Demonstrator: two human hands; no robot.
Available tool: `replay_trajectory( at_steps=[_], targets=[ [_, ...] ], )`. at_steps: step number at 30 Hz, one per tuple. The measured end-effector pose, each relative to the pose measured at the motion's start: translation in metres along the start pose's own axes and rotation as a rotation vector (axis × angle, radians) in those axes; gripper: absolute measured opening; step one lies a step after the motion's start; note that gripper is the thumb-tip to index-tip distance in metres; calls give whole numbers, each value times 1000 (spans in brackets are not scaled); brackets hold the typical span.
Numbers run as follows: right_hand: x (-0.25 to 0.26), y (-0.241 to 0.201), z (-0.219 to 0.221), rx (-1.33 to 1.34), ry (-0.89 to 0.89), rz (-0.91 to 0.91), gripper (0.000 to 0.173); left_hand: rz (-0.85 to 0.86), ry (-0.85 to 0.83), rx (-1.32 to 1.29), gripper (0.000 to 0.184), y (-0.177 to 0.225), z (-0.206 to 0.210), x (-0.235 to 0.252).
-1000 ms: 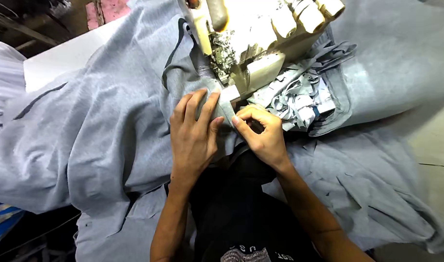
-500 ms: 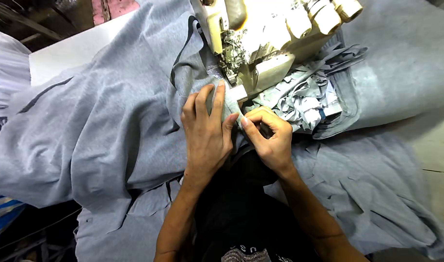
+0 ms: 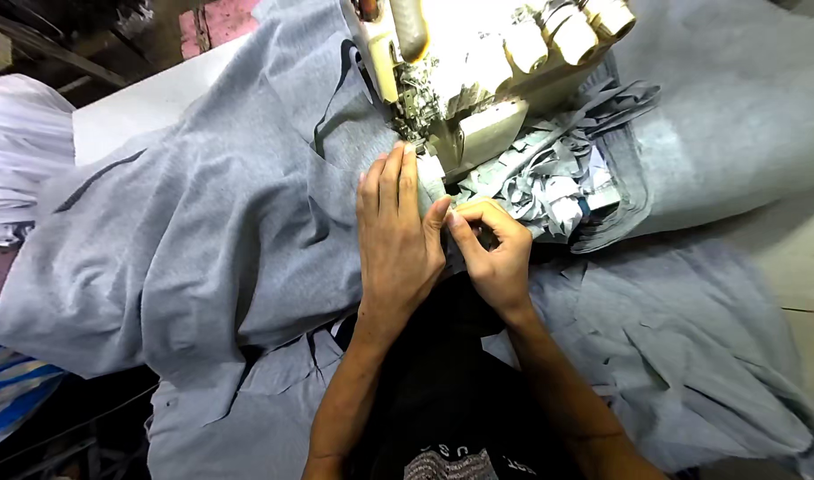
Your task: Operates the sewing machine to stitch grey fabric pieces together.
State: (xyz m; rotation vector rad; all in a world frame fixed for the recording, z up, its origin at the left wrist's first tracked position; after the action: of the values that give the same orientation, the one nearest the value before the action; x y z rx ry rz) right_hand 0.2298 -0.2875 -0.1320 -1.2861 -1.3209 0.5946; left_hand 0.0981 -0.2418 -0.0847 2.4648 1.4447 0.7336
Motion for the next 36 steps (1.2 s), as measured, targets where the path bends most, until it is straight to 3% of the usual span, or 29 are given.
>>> replay_trajectory(
  at_steps=[13, 36],
  targets=[
    [4, -1, 7, -28, -43, -15, 13, -26, 26, 89, 54, -8, -4, -9],
    [-1, 2, 3, -8, 44, -9, 14, -30, 6, -95, 52, -4, -9, 7]
  ],
)
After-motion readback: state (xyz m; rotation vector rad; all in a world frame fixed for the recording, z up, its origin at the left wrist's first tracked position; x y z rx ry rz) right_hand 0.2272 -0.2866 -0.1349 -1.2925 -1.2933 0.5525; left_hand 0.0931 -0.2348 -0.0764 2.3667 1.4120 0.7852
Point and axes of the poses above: each hand's wrist, its own x-axis towards the middle knuckle, its own z-axis out of the palm, y = z × x, the point moved 5 cm from there along x, towards the middle knuckle, and after that the axes turned 5 degrees about -y, right-handed, at the moved point
